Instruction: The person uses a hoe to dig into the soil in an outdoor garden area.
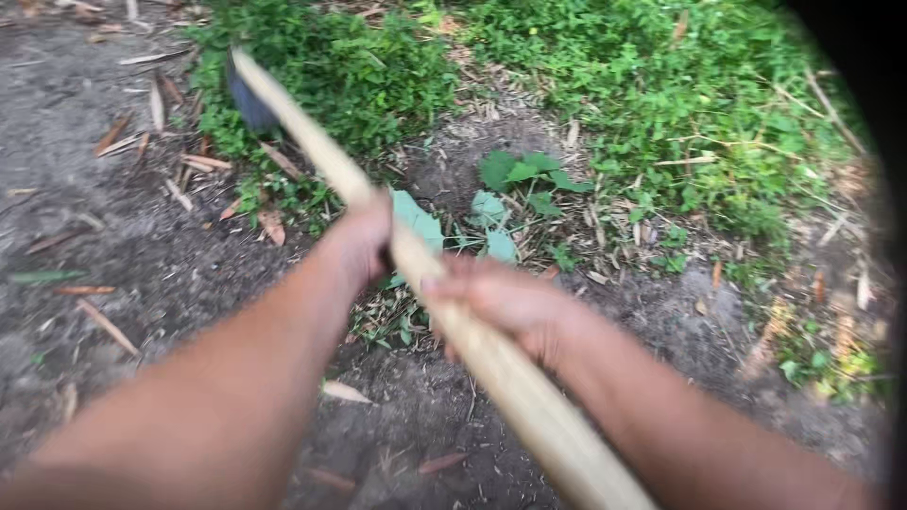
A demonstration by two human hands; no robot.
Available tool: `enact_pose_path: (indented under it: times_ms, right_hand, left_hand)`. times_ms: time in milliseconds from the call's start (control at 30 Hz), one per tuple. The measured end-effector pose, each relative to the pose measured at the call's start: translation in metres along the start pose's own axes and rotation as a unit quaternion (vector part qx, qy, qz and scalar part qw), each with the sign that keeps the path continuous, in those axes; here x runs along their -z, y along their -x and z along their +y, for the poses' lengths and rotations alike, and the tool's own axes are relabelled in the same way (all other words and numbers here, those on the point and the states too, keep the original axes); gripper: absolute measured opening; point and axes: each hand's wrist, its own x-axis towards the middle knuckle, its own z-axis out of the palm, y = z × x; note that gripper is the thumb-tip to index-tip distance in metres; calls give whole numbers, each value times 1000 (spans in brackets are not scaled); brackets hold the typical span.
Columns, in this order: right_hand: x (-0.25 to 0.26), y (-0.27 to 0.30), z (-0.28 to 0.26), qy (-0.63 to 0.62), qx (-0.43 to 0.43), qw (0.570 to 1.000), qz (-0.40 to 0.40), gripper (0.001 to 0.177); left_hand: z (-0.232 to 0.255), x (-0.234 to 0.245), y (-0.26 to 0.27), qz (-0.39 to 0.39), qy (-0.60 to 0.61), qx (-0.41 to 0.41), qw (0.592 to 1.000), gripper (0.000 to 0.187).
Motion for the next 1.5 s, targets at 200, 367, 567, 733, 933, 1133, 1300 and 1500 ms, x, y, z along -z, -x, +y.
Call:
enact_pose_path:
  times_ms: [200,367,567,733,933,1133,1300,1500]
  right_hand:
    - [-8,98,55,82,-131,980,125,67]
    - [-17,120,51,107,-63,989,82,69]
    - [-30,121,16,105,-15,991,84,71]
    - [-30,70,-46,145,52,983,99,69]
    - [-16,21,-40,98,30,990,100,69]
    - [-1,125,89,51,-134,977,155,60]
    - [25,182,107,-18,-89,995,51,64]
    - [3,189,63,152,-14,986,69,73]
  left_hand:
    - [-94,-4,83,20,23,129,991,48]
    - [-86,-8,125,-10,92,113,989,42]
    - [-25,-20,128,-46,59,0,997,38]
    - [66,-32,61,-50,-44,-107,992,47]
    - [67,-18,-31,-22,-20,-68,997,48]
    - [-117,-18,75,36,-18,115,993,36]
    - [-106,-45,156,-26,7,121,992,39]
    - [-74,-62,148,-26,-3,56,998,42]
